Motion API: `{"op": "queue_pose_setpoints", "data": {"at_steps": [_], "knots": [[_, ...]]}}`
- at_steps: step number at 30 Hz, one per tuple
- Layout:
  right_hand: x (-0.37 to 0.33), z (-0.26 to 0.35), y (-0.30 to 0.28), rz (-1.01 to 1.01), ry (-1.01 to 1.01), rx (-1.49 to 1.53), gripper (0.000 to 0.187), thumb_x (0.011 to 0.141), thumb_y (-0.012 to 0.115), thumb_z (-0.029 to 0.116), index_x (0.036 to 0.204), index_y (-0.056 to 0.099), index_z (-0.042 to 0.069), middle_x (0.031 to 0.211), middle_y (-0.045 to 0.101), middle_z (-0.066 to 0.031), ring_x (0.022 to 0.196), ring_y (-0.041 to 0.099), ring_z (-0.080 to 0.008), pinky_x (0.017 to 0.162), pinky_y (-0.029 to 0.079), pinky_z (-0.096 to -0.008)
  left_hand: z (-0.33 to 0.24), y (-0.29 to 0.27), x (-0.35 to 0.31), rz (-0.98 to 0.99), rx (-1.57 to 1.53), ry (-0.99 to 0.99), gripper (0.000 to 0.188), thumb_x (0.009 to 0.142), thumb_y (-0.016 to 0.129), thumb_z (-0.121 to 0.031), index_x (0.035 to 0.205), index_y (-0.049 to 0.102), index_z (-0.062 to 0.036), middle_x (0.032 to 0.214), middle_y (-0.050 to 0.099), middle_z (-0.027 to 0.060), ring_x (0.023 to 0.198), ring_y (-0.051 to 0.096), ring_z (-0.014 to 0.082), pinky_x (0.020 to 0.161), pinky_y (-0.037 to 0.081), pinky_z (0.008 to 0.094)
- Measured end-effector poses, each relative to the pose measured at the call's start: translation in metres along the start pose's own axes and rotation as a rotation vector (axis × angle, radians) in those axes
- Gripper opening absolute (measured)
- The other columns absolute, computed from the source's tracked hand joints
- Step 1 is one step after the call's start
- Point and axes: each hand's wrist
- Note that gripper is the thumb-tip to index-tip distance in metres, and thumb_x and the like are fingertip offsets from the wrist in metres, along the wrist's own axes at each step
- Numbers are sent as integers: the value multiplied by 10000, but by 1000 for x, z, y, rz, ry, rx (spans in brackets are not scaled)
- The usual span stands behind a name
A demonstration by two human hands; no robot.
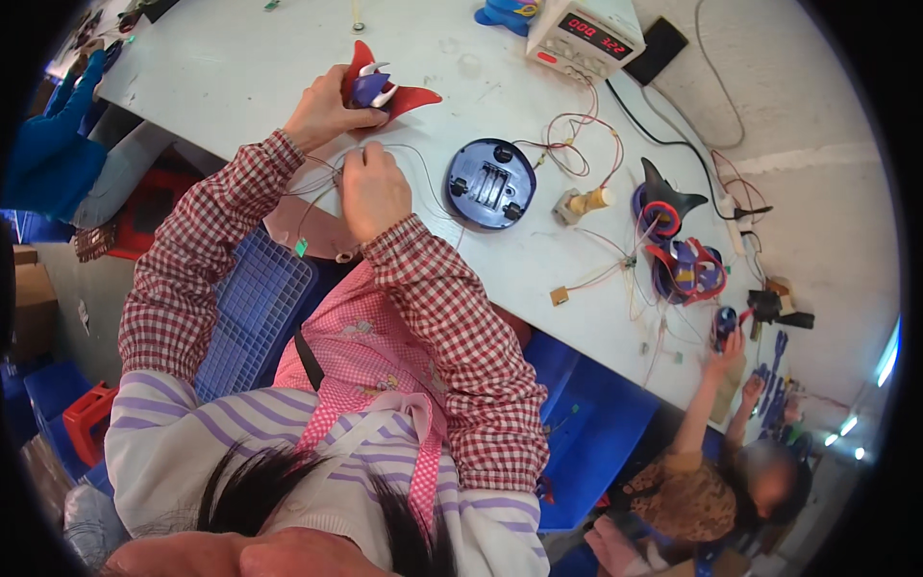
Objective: Assembling small motor and fan components into plastic housings at a workbench.
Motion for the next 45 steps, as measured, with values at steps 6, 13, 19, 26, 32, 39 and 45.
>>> {"op": "queue_pose_setpoints", "data": {"at_steps": [6,13,19,26,32,39,45], "knots": [[-3,-24,-78,11,23,384,153,736,684,102,844,626,9,790,553,-74,654,534,-192,587,440,-283,-28,-5,-5,195,-634,14,730,663,792,-269,1218,453,62,1060,587,151,992,552,216,896,426,303],[-15,-118,-122,-32,452,421,194,723,715,131,848,631,10,830,583,-61,699,532,-140,618,430,-228,-56,53,1,463,-719,204,644,678,781,-217,1184,492,54,1036,588,149,913,569,206,837,441,259],[-22,-152,-81,-359,240,-152,222,740,687,117,928,613,26,951,583,-86,825,547,-160,681,447,-242,-68,95,18,459,-211,254,658,667,788,-239,1179,495,52,1028,591,145,912,567,198,833,439,251],[21,-113,-94,-312,367,431,316,759,638,53,1064,557,39,1089,531,-116,963,518,-202,766,461,-283,-64,71,1,279,-535,238,660,650,800,-265,1154,508,46,981,594,125,895,570,191,823,443,240],[39,-48,-113,-253,168,517,350,788,624,34,1129,544,22,1025,556,-100,886,533,-179,758,464,-256,-18,-12,16,111,-938,64,619,694,778,-215,1182,487,29,1066,573,146,954,573,226,879,451,271],[-47,-31,-114,104,202,742,158,784,644,29,939,620,14,850,569,-57,728,512,-145,661,425,-220,127,-144,122,-304,-632,-28,493,762,745,-219,1133,540,32,996,649,142,862,649,195,776,518,266],[-147,-58,-87,164,485,704,140,795,660,80,921,636,24,851,573,-59,672,514,-156,614,427,-241,289,-250,236,-506,-52,-329,680,768,632,-563,1160,572,-11,1079,622,132,993,596,233,822,481,348]]}}
Point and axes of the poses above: each hand's wrist, its own x-axis towards the middle knuckle, its own y-axis out of the palm, z = x × y
